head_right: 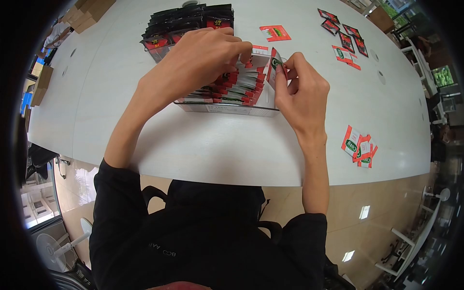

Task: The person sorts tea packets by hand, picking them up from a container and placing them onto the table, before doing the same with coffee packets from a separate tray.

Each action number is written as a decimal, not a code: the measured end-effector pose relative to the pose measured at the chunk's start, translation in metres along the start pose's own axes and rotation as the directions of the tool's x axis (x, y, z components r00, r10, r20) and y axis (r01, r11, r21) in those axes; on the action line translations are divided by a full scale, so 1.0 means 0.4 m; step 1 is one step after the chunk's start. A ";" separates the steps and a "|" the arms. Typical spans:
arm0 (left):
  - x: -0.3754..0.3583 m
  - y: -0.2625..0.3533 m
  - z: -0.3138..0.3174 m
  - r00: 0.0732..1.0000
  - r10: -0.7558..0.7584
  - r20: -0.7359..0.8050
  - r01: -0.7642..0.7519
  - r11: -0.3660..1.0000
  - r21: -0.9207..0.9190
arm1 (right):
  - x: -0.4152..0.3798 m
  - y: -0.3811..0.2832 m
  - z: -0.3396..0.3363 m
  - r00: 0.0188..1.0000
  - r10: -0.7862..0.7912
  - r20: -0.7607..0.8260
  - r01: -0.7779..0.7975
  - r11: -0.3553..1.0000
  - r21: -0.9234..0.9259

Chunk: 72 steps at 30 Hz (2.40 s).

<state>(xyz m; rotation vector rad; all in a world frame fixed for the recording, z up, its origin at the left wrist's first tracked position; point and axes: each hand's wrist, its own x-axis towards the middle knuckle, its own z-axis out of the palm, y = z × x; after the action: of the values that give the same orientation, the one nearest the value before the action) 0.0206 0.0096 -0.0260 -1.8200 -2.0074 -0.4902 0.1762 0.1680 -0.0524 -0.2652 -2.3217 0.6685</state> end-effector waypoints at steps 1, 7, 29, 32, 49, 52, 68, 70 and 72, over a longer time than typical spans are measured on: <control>-0.002 0.005 -0.001 0.999 -0.017 0.040 0.018 1.000 -0.022 | -0.003 -0.004 -0.005 1.000 0.022 0.000 -0.022 0.999 -0.038; 0.006 0.023 -0.011 0.991 -0.020 0.136 0.015 0.999 0.033 | -0.020 -0.019 0.028 0.979 0.080 0.187 -0.071 0.996 -0.056; -0.020 0.000 -0.006 0.996 0.035 0.079 -0.032 0.999 -0.044 | -0.013 -0.024 0.023 0.962 0.111 0.251 -0.159 0.971 0.181; -0.007 0.010 -0.013 0.973 -0.031 0.228 0.046 0.997 -0.063 | -0.009 -0.017 0.021 0.964 0.135 0.230 -0.179 0.967 0.183; -0.009 0.002 -0.003 0.985 0.040 0.170 -0.029 0.997 -0.068 | -0.023 -0.013 0.043 0.986 -0.057 0.156 0.051 0.998 0.044; -0.014 0.009 -0.001 0.992 0.006 0.129 -0.002 1.000 -0.024 | -0.022 -0.020 0.044 0.981 -0.037 0.189 0.025 0.998 0.066; -0.002 0.012 -0.038 0.962 -0.060 0.266 0.032 0.993 0.111 | -0.004 0.001 0.035 0.999 -0.024 -0.031 0.028 0.991 0.129; -0.002 -0.004 -0.055 0.972 -0.089 0.218 0.094 0.996 -0.011 | 0.000 -0.009 0.027 0.988 -0.010 -0.155 0.032 0.990 0.135; -0.012 -0.030 -0.068 0.987 -0.071 0.147 0.074 0.997 -0.015 | -0.003 -0.007 0.035 0.986 -0.019 -0.168 0.051 0.980 0.193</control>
<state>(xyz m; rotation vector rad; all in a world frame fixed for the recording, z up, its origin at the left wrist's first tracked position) 0.0102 -0.0091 -0.0049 -1.8487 -2.1806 -0.4103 0.1676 0.1598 -0.0604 -0.1807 -2.0806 0.8208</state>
